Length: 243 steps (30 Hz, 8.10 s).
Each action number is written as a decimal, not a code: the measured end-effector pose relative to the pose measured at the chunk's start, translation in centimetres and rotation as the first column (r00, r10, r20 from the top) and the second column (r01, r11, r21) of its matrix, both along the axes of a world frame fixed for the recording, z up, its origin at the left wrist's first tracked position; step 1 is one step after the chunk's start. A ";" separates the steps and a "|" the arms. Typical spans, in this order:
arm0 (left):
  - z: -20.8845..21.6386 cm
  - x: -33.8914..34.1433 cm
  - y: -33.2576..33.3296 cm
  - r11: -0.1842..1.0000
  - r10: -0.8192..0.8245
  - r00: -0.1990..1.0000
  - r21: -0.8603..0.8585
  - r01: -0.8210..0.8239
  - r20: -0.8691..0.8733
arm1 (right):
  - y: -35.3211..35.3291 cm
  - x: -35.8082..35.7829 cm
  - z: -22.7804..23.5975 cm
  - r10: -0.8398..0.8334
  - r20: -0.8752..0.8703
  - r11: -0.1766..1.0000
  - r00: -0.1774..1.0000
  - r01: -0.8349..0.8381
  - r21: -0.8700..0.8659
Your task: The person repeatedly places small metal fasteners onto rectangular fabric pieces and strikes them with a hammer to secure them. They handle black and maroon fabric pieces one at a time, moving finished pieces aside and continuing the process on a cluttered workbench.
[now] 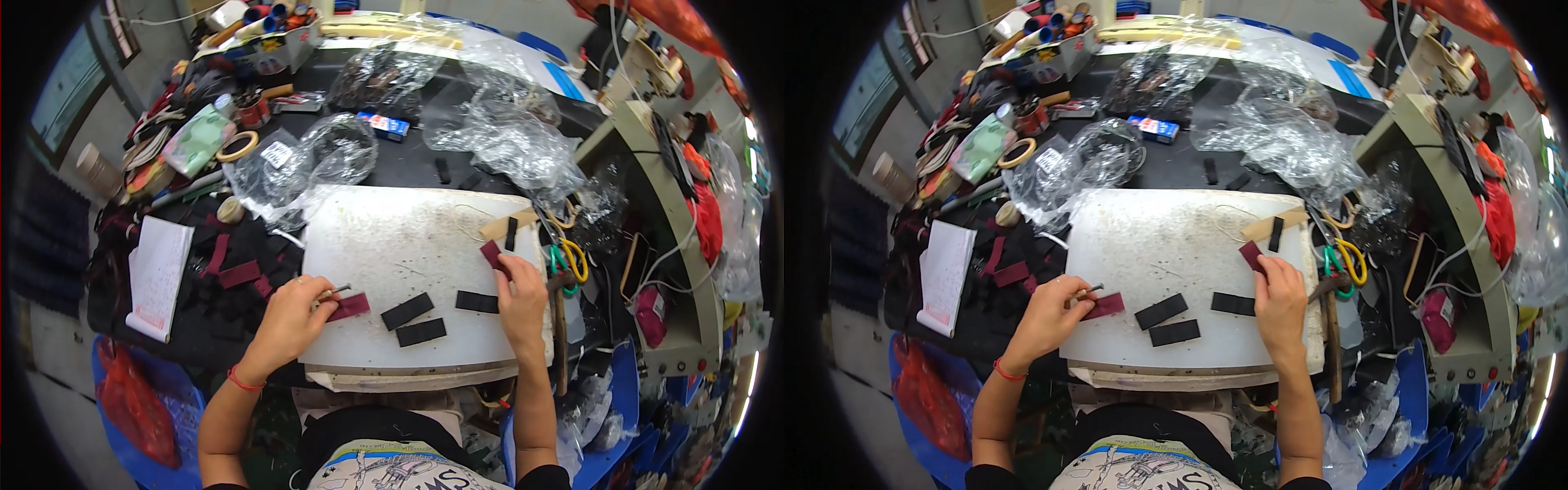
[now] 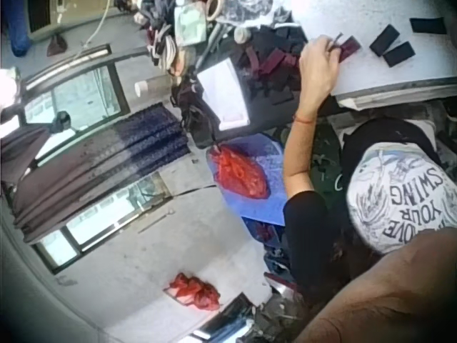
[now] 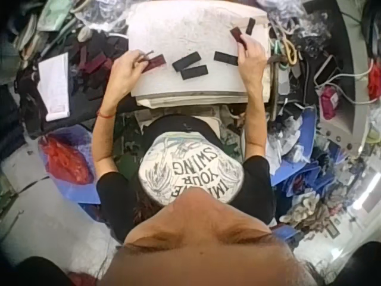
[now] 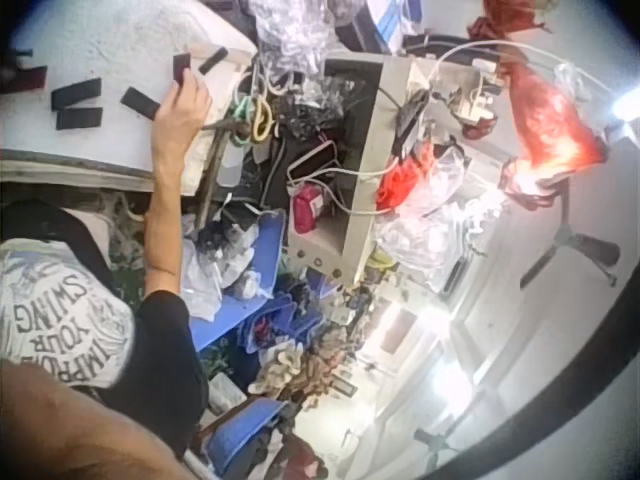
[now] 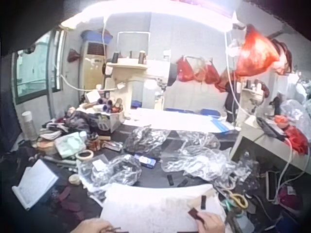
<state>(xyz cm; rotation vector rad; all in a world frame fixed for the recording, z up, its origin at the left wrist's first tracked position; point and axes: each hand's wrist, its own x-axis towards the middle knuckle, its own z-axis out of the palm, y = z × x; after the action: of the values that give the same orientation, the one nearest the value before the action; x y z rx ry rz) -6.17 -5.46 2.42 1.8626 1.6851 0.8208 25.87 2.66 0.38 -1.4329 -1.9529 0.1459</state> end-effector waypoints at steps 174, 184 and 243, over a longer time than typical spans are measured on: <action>-2.2 8.4 3.5 0.961 0.277 0.543 -0.233 -0.151 0.793 | -2.0 0.2 6.8 0.277 -0.036 0.934 0.960 -0.277 -0.223; -1.5 9.2 3.0 0.980 0.103 0.927 0.125 -0.157 0.359 | -1.1 -1.5 9.7 0.305 -0.133 0.928 0.943 -0.326 -0.180; -1.7 3.7 0.6 0.976 0.036 0.930 0.187 -0.111 0.365 | -0.5 -6.8 8.6 0.537 0.255 0.843 0.804 -0.509 -0.173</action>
<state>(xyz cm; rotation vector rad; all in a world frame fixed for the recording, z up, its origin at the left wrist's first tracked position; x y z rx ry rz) -2.45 -4.87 0.75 1.6532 1.4895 1.3231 19.08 2.18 8.98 -0.9673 -2.5934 0.2943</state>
